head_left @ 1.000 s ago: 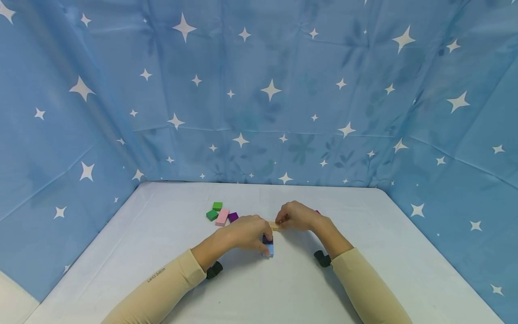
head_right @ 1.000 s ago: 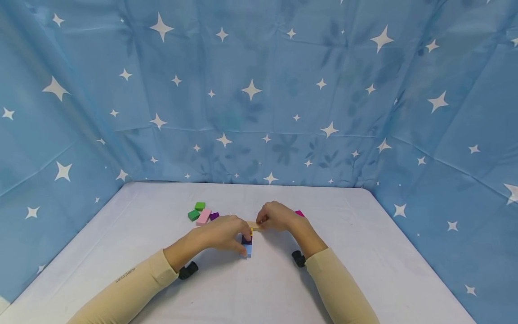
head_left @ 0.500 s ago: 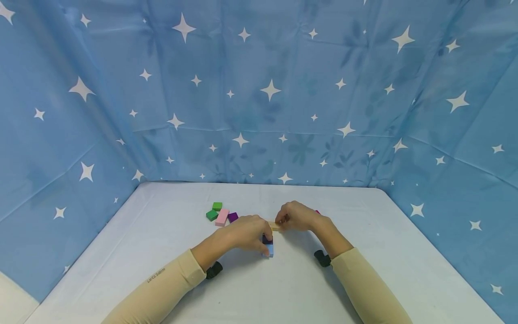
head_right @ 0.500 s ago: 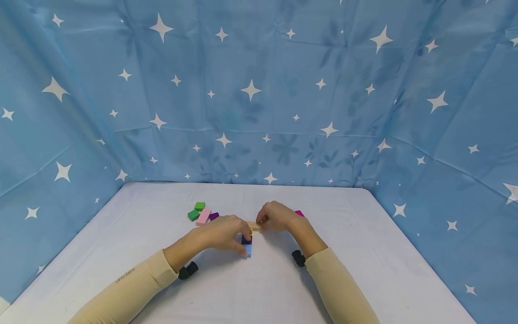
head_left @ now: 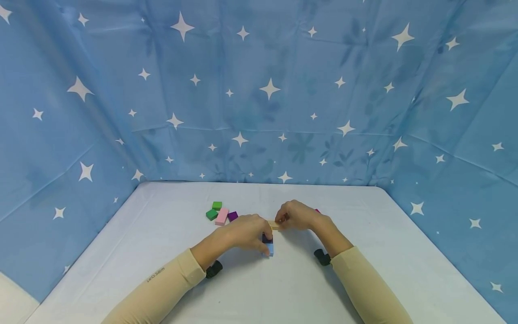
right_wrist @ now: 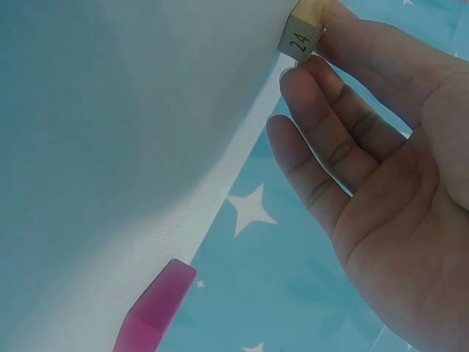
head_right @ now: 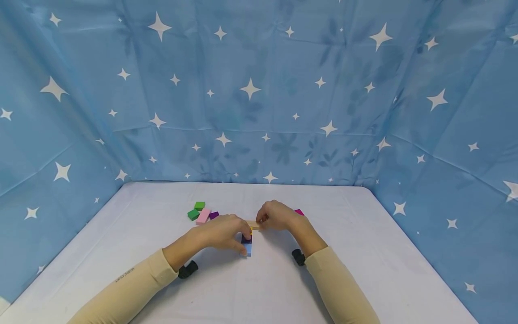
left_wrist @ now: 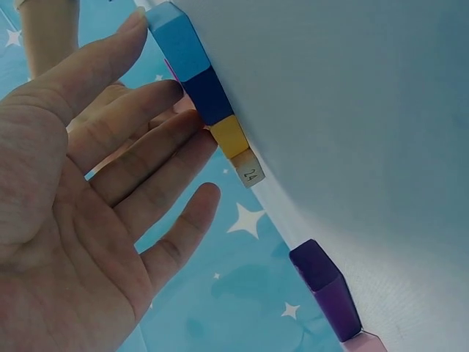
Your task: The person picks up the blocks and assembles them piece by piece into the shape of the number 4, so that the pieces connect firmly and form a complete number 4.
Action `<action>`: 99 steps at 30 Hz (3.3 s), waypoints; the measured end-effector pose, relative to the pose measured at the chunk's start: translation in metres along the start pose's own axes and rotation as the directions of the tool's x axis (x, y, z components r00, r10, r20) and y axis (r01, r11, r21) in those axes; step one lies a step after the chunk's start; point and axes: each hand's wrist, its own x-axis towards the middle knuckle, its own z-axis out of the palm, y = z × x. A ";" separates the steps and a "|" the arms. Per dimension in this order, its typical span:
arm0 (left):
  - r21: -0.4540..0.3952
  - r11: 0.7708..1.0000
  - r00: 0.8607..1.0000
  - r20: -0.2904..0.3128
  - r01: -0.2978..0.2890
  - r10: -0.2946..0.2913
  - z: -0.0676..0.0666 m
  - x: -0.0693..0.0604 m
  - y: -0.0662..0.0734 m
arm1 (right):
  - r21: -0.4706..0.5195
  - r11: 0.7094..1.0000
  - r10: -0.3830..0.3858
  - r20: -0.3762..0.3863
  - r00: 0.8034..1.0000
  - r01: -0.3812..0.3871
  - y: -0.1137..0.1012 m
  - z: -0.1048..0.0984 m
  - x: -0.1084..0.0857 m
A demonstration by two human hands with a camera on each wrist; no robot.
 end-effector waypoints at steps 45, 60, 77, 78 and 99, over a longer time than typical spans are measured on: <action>-0.115 0.993 0.956 -0.288 0.030 -0.062 -0.032 -0.010 -0.048 | -0.025 0.993 0.115 0.021 0.993 -0.114 -0.001 0.000 0.004; -0.175 0.983 0.938 -0.330 0.050 -0.107 -0.045 -0.021 -0.067 | -0.022 0.994 0.111 0.014 0.994 -0.110 -0.001 0.001 0.003; -0.263 0.957 0.943 -0.268 0.124 -0.196 -0.043 -0.024 -0.085 | -0.026 0.995 0.097 0.016 0.995 -0.096 0.000 0.002 0.002; -0.260 0.958 0.943 -0.268 0.124 -0.195 -0.042 -0.024 -0.087 | -0.026 0.995 0.100 0.016 0.995 -0.100 -0.001 0.001 0.002; -0.310 0.927 0.972 -0.040 0.209 -0.232 -0.035 -0.024 -0.097 | -0.034 0.992 0.125 0.013 0.992 -0.124 -0.004 0.002 0.002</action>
